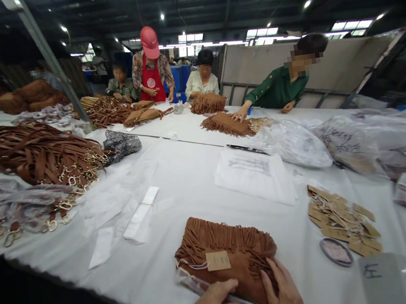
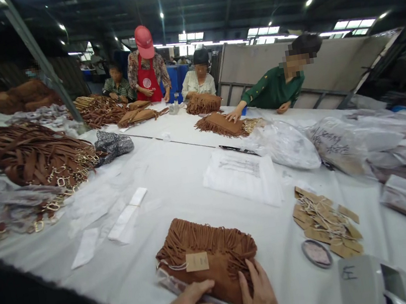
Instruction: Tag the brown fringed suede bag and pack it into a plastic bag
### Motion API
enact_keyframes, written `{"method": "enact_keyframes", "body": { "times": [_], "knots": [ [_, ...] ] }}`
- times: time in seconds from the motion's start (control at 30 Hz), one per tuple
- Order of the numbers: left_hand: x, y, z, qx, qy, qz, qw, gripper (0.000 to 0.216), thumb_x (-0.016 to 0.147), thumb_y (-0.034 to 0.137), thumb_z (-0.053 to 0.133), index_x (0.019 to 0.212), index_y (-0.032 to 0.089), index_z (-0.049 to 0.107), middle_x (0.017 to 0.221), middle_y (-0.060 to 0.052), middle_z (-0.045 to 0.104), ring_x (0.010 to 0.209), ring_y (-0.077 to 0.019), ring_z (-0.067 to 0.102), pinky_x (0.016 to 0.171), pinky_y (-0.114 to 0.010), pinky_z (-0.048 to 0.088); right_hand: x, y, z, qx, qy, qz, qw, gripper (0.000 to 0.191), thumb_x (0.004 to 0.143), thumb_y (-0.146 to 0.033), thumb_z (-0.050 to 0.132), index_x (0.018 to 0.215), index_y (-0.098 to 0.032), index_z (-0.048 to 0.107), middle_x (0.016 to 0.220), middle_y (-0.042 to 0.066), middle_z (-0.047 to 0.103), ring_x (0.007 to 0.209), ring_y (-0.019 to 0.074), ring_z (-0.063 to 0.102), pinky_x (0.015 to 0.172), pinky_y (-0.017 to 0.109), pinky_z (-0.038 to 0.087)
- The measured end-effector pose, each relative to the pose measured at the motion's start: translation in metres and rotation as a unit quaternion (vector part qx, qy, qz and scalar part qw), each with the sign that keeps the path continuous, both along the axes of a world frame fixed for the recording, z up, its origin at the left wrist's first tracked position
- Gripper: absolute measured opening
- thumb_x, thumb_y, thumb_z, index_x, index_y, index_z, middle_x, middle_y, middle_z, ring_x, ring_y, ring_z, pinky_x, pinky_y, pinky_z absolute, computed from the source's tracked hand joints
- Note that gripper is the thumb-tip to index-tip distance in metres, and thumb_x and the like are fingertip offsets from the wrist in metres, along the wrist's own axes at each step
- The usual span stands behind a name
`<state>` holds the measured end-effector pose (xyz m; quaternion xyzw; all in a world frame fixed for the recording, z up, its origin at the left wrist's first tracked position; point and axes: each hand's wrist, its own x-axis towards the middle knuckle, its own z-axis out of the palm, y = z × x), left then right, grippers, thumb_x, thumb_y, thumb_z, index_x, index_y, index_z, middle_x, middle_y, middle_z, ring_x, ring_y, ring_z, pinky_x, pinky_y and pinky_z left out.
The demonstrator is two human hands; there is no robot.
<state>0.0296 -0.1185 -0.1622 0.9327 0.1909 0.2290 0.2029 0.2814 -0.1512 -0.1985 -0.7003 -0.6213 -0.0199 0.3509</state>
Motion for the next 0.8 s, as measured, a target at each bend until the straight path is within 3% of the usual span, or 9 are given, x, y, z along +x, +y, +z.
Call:
{"method": "enact_keyframes", "body": {
  "times": [0.1, 0.17, 0.33, 0.4, 0.5, 0.6, 0.7, 0.8],
  "knots": [
    [-0.015, 0.007, 0.015, -0.014, -0.001, -0.035, 0.999, 0.027, 0.093, 0.025, 0.045, 0.115, 0.021, 0.059, 0.13, -0.011, 0.056, 0.116, -0.0163, 0.056, 0.094, -0.021, 0.046, 0.004, -0.002, -0.003, -0.005, -0.015, 0.006, 1.0, 0.049, 0.093, -0.049, 0.04, 0.131, -0.02, 0.047, 0.127, 0.015, 0.056, 0.113, 0.0289, 0.057, 0.095, 0.049, 0.05],
    [-0.027, 0.016, 0.021, -0.007, -0.025, -0.017, 1.0, 0.03, 0.093, 0.021, 0.043, 0.119, 0.021, 0.058, 0.125, -0.011, 0.058, 0.112, -0.0171, 0.057, 0.092, -0.023, 0.048, 0.006, -0.002, -0.004, -0.007, -0.025, 0.015, 1.0, 0.047, 0.093, -0.046, 0.04, 0.132, -0.02, 0.046, 0.128, 0.015, 0.056, 0.112, 0.0295, 0.058, 0.094, 0.05, 0.051],
    [-0.055, 0.067, 0.036, -0.046, -0.037, 0.208, 0.976, 0.038, 0.092, 0.011, 0.034, 0.121, 0.021, 0.057, 0.101, -0.011, 0.06, 0.095, -0.0194, 0.056, 0.082, -0.033, 0.05, 0.008, -0.001, -0.003, -0.015, -0.036, 0.013, 0.999, 0.045, 0.092, -0.042, 0.044, 0.132, -0.021, 0.046, 0.129, 0.015, 0.055, 0.112, 0.0304, 0.059, 0.094, 0.052, 0.052],
    [-0.061, 0.093, 0.044, -0.077, 0.011, 0.242, 0.967, 0.038, 0.092, 0.012, 0.032, 0.119, 0.021, 0.058, 0.096, -0.009, 0.058, 0.091, -0.0198, 0.054, 0.081, -0.035, 0.048, 0.008, -0.003, -0.001, -0.013, -0.042, 0.006, 0.999, 0.044, 0.092, -0.04, 0.045, 0.132, -0.022, 0.047, 0.128, 0.015, 0.055, 0.112, 0.0299, 0.059, 0.092, 0.051, 0.053],
    [-0.061, 0.122, 0.047, -0.113, 0.135, 0.201, 0.964, 0.036, 0.084, 0.009, 0.039, 0.108, 0.024, 0.062, 0.095, -0.007, 0.057, 0.091, -0.0218, 0.051, 0.081, -0.037, 0.044, 0.005, -0.007, 0.006, -0.009, -0.058, -0.008, 0.998, 0.04, 0.092, -0.036, 0.046, 0.13, -0.021, 0.049, 0.127, 0.015, 0.057, 0.111, 0.0277, 0.06, 0.09, 0.047, 0.056],
    [-0.055, 0.134, 0.039, -0.149, 0.239, 0.163, 0.946, 0.036, 0.067, 0.003, 0.047, 0.094, 0.021, 0.062, 0.103, -0.006, 0.059, 0.097, -0.0233, 0.051, 0.085, -0.037, 0.041, 0.003, -0.009, 0.01, -0.002, -0.082, -0.021, 0.996, 0.038, 0.092, -0.032, 0.046, 0.128, -0.02, 0.051, 0.124, 0.015, 0.06, 0.11, 0.0257, 0.062, 0.087, 0.043, 0.058],
    [-0.049, 0.136, 0.024, -0.153, 0.271, 0.139, 0.94, 0.032, 0.067, 0.003, 0.044, 0.087, 0.02, 0.062, 0.103, -0.006, 0.062, 0.097, -0.0218, 0.053, 0.086, -0.035, 0.041, 0.005, -0.01, 0.004, 0.019, -0.104, -0.031, 0.994, 0.038, 0.091, -0.029, 0.047, 0.127, -0.02, 0.053, 0.12, 0.015, 0.063, 0.107, 0.0251, 0.064, 0.082, 0.039, 0.06],
    [-0.047, 0.139, 0.008, -0.144, 0.242, 0.105, 0.954, 0.032, 0.075, 0.007, 0.041, 0.089, 0.023, 0.065, 0.1, -0.005, 0.065, 0.095, -0.0193, 0.057, 0.086, -0.03, 0.044, 0.009, -0.011, -0.014, 0.062, -0.118, -0.038, 0.99, 0.039, 0.088, -0.028, 0.05, 0.127, -0.022, 0.055, 0.118, 0.014, 0.065, 0.101, 0.0253, 0.067, 0.077, 0.037, 0.061]
  ]
}}
